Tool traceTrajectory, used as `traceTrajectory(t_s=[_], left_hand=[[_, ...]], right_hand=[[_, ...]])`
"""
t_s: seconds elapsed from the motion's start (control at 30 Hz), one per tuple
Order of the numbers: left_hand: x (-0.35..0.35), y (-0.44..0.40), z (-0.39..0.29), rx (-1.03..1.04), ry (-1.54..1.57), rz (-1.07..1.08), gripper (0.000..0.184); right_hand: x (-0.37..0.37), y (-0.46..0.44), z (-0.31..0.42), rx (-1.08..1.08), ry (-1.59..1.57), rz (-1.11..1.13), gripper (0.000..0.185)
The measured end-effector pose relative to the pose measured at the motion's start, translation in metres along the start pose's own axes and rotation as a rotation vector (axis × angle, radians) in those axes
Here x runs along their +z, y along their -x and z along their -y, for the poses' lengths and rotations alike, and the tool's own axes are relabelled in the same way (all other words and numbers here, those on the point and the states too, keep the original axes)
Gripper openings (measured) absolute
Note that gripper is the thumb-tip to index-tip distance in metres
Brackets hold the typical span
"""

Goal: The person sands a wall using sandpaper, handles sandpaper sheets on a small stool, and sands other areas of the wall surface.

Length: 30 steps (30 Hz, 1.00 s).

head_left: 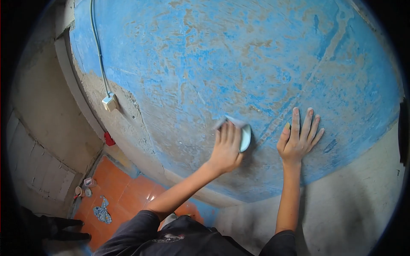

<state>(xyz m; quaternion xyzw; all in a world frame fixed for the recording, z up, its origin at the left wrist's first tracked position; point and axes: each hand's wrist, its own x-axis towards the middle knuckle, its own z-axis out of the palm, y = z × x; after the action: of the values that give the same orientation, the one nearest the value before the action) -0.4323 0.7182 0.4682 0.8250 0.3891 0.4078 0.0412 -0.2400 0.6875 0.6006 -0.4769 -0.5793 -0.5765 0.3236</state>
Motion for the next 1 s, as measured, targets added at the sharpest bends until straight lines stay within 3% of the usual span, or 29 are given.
traceTrajectory(t_s=[0.07, 0.13, 0.17, 0.23, 0.3, 0.37, 0.4, 0.47, 0.53, 0.6, 0.7, 0.77, 0.8, 0.87, 0.93, 1.0], left_hand=[[-0.014, -0.011, 0.000, -0.022, -0.130, 0.110, 0.084], [-0.064, -0.059, 0.014, -0.133, -0.285, -0.101, 0.083], [-0.093, -0.086, 0.011, -0.066, -0.202, -0.458, 0.084], [-0.105, -0.100, 0.007, -0.012, -0.097, -0.742, 0.085], [-0.075, -0.086, 0.006, -0.055, -0.073, -0.598, 0.081], [-0.036, -0.035, -0.030, -0.133, -0.116, 0.022, 0.078], [-0.032, -0.016, -0.034, 0.137, -0.055, -0.106, 0.078], [-0.038, -0.020, -0.006, -0.120, -0.180, 0.151, 0.076], [-0.059, -0.054, 0.027, -0.184, -0.046, -0.525, 0.079], [-0.115, -0.083, 0.037, -0.223, 0.045, -0.741, 0.079], [-0.061, -0.061, 0.022, -0.186, -0.013, -0.670, 0.080], [0.005, -0.001, -0.005, -0.202, -0.029, -0.141, 0.082], [0.006, 0.017, -0.012, -0.061, -0.014, -0.078, 0.080], [0.002, 0.013, 0.006, -0.109, -0.013, -0.041, 0.082], [-0.054, -0.029, 0.030, -0.178, -0.154, -0.164, 0.084], [-0.118, -0.074, 0.047, -0.120, -0.029, -0.672, 0.077]], right_hand=[[0.001, -0.002, -0.001, -0.003, -0.020, -0.005, 0.044], [0.000, 0.000, -0.002, -0.008, -0.043, -0.017, 0.044], [0.001, 0.000, -0.002, -0.010, -0.044, -0.023, 0.044], [0.002, -0.001, -0.002, -0.014, -0.043, -0.040, 0.044], [0.000, -0.001, -0.002, -0.013, -0.045, -0.039, 0.043], [-0.001, -0.002, -0.001, -0.011, -0.053, -0.036, 0.043], [-0.002, -0.001, -0.002, -0.010, -0.059, -0.029, 0.043], [-0.001, -0.002, -0.001, -0.003, -0.064, -0.029, 0.042], [-0.001, -0.003, 0.001, 0.004, -0.068, -0.030, 0.043], [0.000, -0.003, 0.002, -0.001, -0.057, -0.035, 0.043], [-0.001, -0.005, 0.003, -0.008, -0.052, -0.028, 0.044], [-0.003, -0.005, 0.005, -0.005, -0.054, -0.014, 0.045], [-0.004, -0.005, 0.006, 0.001, -0.057, -0.006, 0.045], [-0.003, -0.007, 0.008, 0.009, -0.063, 0.001, 0.046], [-0.003, -0.008, 0.015, 0.015, -0.078, 0.013, 0.046], [-0.002, -0.011, 0.025, 0.009, -0.084, 0.025, 0.046]])
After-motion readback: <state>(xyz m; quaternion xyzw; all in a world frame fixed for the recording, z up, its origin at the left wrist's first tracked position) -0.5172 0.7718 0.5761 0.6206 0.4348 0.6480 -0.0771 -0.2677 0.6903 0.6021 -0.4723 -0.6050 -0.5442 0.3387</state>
